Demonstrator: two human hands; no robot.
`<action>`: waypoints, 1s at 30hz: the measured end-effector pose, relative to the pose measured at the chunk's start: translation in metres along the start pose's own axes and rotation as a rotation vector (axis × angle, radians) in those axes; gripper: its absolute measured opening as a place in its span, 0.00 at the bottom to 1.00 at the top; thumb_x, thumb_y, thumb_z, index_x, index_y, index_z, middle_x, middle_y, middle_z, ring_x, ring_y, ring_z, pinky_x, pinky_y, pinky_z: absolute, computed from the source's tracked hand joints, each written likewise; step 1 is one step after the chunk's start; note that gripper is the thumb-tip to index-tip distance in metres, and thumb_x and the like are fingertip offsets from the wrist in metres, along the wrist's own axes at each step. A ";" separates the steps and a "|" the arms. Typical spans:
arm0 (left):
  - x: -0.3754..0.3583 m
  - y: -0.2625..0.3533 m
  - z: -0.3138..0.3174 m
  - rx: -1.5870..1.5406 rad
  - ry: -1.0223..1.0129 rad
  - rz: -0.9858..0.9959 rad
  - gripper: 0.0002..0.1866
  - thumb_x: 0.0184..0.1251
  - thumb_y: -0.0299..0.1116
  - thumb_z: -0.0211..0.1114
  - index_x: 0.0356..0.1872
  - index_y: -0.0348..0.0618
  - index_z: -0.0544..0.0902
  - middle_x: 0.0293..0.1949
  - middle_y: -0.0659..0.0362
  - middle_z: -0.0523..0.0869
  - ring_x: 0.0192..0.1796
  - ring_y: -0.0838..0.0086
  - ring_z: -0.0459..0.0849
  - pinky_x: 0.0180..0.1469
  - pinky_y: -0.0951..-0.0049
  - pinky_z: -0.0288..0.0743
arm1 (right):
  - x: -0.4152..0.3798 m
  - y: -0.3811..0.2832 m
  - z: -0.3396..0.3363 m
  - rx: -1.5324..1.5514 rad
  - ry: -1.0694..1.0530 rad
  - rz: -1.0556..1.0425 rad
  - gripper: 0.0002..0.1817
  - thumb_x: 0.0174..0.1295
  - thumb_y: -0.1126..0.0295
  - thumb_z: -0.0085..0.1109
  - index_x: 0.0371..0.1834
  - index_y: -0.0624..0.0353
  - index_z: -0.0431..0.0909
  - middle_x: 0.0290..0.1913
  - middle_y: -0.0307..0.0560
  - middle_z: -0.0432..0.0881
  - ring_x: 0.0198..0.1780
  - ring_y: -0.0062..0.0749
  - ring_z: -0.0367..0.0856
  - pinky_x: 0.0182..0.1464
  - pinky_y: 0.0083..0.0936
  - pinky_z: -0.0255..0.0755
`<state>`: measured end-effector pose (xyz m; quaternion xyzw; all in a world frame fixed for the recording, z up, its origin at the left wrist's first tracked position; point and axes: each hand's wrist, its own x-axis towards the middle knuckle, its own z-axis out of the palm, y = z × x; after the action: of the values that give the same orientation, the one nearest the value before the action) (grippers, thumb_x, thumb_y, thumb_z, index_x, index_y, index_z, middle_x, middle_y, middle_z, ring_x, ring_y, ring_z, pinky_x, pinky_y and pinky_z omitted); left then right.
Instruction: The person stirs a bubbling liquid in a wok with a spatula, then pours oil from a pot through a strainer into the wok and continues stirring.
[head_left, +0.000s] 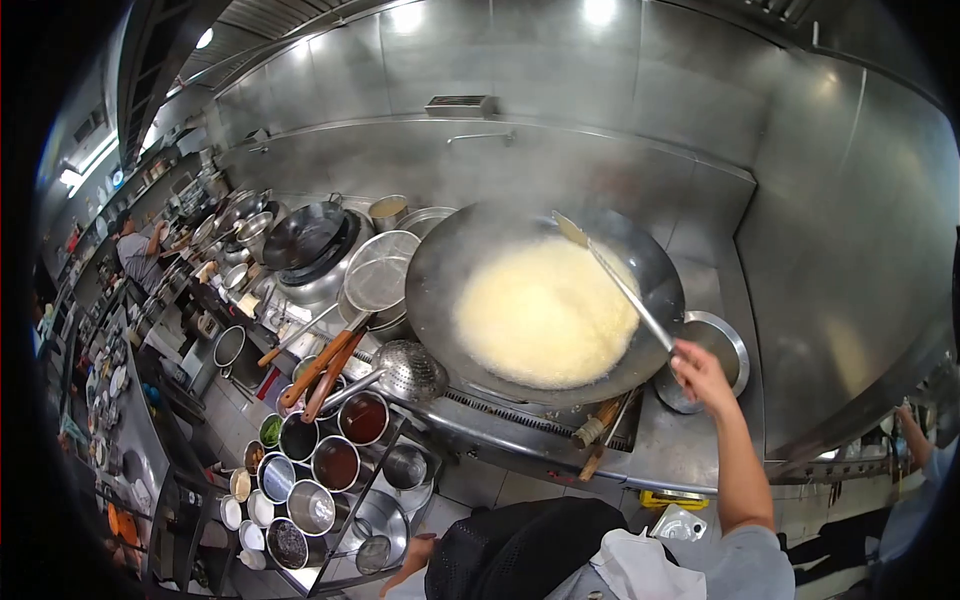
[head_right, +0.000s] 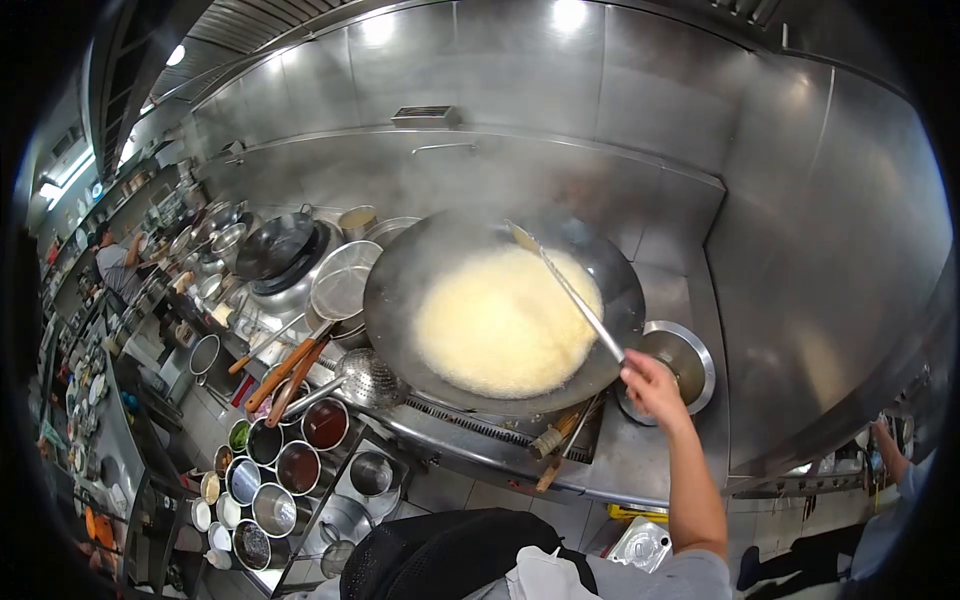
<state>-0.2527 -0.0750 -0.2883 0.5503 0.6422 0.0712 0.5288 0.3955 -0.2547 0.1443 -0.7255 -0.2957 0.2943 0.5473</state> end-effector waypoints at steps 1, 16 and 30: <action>0.006 0.005 0.005 0.089 0.013 -0.002 0.21 0.64 0.31 0.81 0.58 0.36 0.95 0.51 0.48 0.98 0.53 0.59 0.96 0.57 0.63 0.88 | -0.018 0.008 0.004 0.116 -0.021 0.136 0.24 0.83 0.61 0.68 0.77 0.53 0.80 0.28 0.30 0.74 0.21 0.12 0.66 0.20 0.16 0.56; 0.034 0.047 0.052 0.052 -0.257 -0.108 0.21 0.70 0.31 0.79 0.63 0.41 0.93 0.42 0.54 0.98 0.38 0.68 0.97 0.32 0.67 0.83 | -0.125 0.117 0.015 0.728 -0.198 0.403 0.20 0.87 0.61 0.61 0.77 0.50 0.78 0.29 0.31 0.73 0.20 0.13 0.63 0.21 0.16 0.58; -0.001 0.063 0.095 0.199 -0.251 -0.009 0.23 0.70 0.35 0.79 0.64 0.39 0.93 0.42 0.53 0.98 0.39 0.69 0.97 0.39 0.67 0.88 | -0.132 0.146 0.041 0.419 -0.181 0.324 0.18 0.81 0.68 0.66 0.70 0.50 0.77 0.33 0.33 0.78 0.24 0.16 0.72 0.24 0.18 0.66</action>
<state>-0.1416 -0.0985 -0.2861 0.6016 0.5773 -0.0646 0.5482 0.2941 -0.3617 0.0074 -0.6051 -0.1561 0.4961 0.6027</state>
